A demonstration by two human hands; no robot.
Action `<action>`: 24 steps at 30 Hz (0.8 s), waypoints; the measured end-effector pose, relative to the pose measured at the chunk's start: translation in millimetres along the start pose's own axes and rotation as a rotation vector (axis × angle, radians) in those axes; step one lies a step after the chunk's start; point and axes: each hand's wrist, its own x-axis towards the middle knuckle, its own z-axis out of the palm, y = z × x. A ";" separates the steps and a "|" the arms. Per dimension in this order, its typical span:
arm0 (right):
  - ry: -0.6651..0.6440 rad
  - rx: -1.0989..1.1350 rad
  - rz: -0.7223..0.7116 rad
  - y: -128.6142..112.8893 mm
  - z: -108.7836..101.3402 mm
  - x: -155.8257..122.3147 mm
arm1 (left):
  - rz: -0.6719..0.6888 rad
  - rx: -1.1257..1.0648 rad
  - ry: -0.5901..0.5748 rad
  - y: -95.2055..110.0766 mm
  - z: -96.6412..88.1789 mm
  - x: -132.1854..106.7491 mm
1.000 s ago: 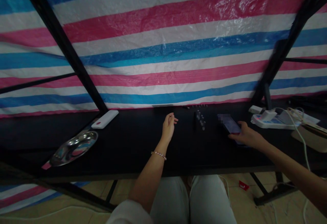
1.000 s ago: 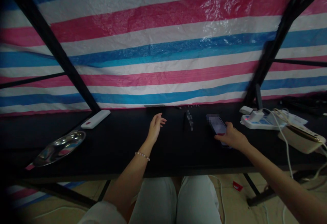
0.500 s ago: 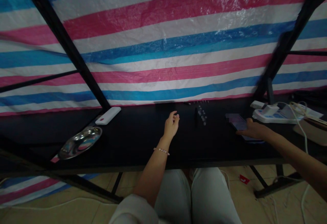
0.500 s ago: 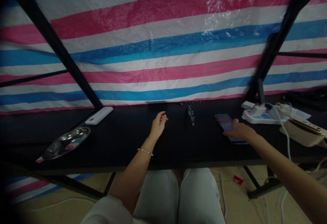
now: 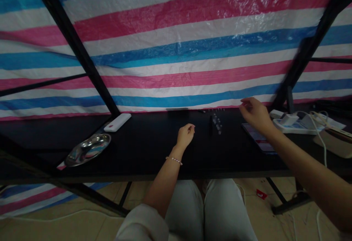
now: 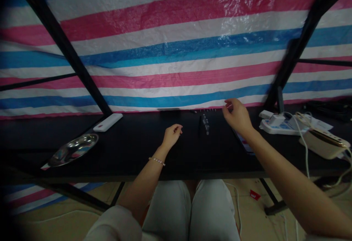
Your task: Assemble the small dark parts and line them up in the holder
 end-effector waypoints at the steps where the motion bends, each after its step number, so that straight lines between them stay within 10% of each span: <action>1: 0.064 0.067 -0.002 -10.0 5.7 0.0 | -0.006 0.002 -0.016 -0.2 0.2 -0.5; 9: 0.459 0.318 0.105 -23.5 81.1 -36.2 | 0.005 0.032 -0.042 2.5 1.9 -3.5; 24: -0.187 -0.179 0.321 -16.5 89.3 -61.5 | 0.246 0.202 -0.259 44.4 23.2 2.1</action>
